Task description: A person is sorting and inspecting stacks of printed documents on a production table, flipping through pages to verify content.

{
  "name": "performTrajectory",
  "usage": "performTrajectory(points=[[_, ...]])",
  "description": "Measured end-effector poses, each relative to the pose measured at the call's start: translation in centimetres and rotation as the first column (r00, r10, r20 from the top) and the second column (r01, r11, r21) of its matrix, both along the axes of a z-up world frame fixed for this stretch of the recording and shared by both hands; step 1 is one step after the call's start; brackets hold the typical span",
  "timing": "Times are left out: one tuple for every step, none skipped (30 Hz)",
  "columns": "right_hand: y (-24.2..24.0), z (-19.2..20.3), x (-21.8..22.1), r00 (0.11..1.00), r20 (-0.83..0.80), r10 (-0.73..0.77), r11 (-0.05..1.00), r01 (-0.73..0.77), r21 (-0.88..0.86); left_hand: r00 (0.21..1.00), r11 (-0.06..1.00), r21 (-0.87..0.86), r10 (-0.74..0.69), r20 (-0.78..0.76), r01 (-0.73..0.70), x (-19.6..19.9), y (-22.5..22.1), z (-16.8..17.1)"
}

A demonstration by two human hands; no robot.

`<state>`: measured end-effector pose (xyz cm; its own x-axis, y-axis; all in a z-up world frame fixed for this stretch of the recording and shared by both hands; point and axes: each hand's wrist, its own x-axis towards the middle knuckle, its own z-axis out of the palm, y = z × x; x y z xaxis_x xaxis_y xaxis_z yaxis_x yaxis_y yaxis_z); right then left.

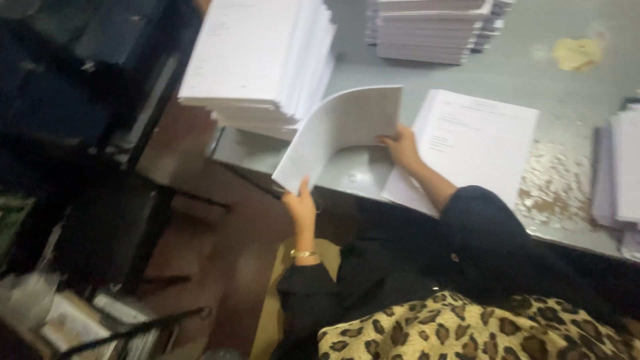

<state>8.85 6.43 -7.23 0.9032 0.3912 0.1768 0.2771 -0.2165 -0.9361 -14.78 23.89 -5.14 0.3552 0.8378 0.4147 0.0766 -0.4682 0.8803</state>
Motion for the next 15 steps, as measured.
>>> performTrajectory(points=[[-0.8,2.0,-0.4,1.000,0.000,-0.027,1.000,0.027,-0.006,1.000,1.000,-0.006,-0.027,0.000,0.027,-0.3,-0.3,0.6],[-1.1,3.9,-1.1,0.999,0.040,-0.005,0.999,0.006,-0.033,0.999,0.999,0.047,-0.019,-0.026,0.020,-1.0,-0.1,1.4],[-1.4,5.9,-1.7,0.997,0.078,0.019,0.998,-0.014,-0.061,0.999,0.995,0.100,-0.010,-0.050,0.015,-1.6,0.0,2.2],[-2.5,8.0,-2.5,0.998,0.067,-0.002,0.998,0.005,-0.058,0.998,0.994,0.103,-0.030,-0.061,0.036,-2.4,0.3,2.5],[-3.7,10.1,-3.2,0.996,0.092,0.019,0.998,-0.013,-0.062,0.990,0.998,-0.029,-0.064,-0.127,0.061,-3.2,0.6,2.9],[-4.7,12.5,-3.4,0.991,0.128,0.041,0.997,-0.032,-0.066,0.978,0.984,-0.159,-0.103,-0.180,0.074,-3.4,1.1,3.4],[-6.6,14.5,-4.3,0.992,0.128,0.021,0.998,-0.014,-0.061,0.976,0.984,-0.154,-0.120,-0.181,0.093,-3.7,0.7,5.4],[-8.5,16.6,-5.2,0.992,0.110,0.068,0.995,-0.059,-0.083,0.956,0.962,-0.228,-0.200,-0.212,0.151,-3.9,0.1,7.2],[-10.4,18.6,-6.1,0.989,0.091,0.113,0.989,-0.104,-0.104,0.930,0.931,-0.302,-0.280,-0.238,0.203,-4.2,-0.4,9.1],[-12.4,18.8,-6.8,0.991,0.093,0.096,0.991,-0.086,-0.102,0.925,0.928,-0.301,-0.296,-0.238,0.220,-4.1,-1.3,9.3],[-14.4,19.0,-7.5,0.997,-0.055,0.046,0.999,-0.045,0.004,0.921,0.883,-0.388,-0.351,-0.169,0.265,-4.0,-2.2,9.5],[-16.5,19.2,-8.3,0.979,-0.203,0.011,0.995,0.011,0.103,0.912,0.825,-0.471,-0.398,-0.094,0.312,-3.9,-3.2,9.6],[-18.3,18.1,-9.0,0.980,-0.201,-0.007,0.994,0.028,0.101,0.905,0.819,-0.472,-0.414,-0.091,0.327,-2.9,-5.0,10.0],[-20.0,17.0,-9.9,0.920,-0.382,-0.085,0.915,0.223,0.335,0.885,0.766,-0.551,-0.455,-0.100,0.332,-2.3,-6.8,10.5],[-21.7,15.9,-11.0,0.824,-0.558,-0.101,0.748,0.432,0.503,0.862,0.707,-0.625,-0.496,-0.107,0.329,-1.6,-8.6,11.1]])
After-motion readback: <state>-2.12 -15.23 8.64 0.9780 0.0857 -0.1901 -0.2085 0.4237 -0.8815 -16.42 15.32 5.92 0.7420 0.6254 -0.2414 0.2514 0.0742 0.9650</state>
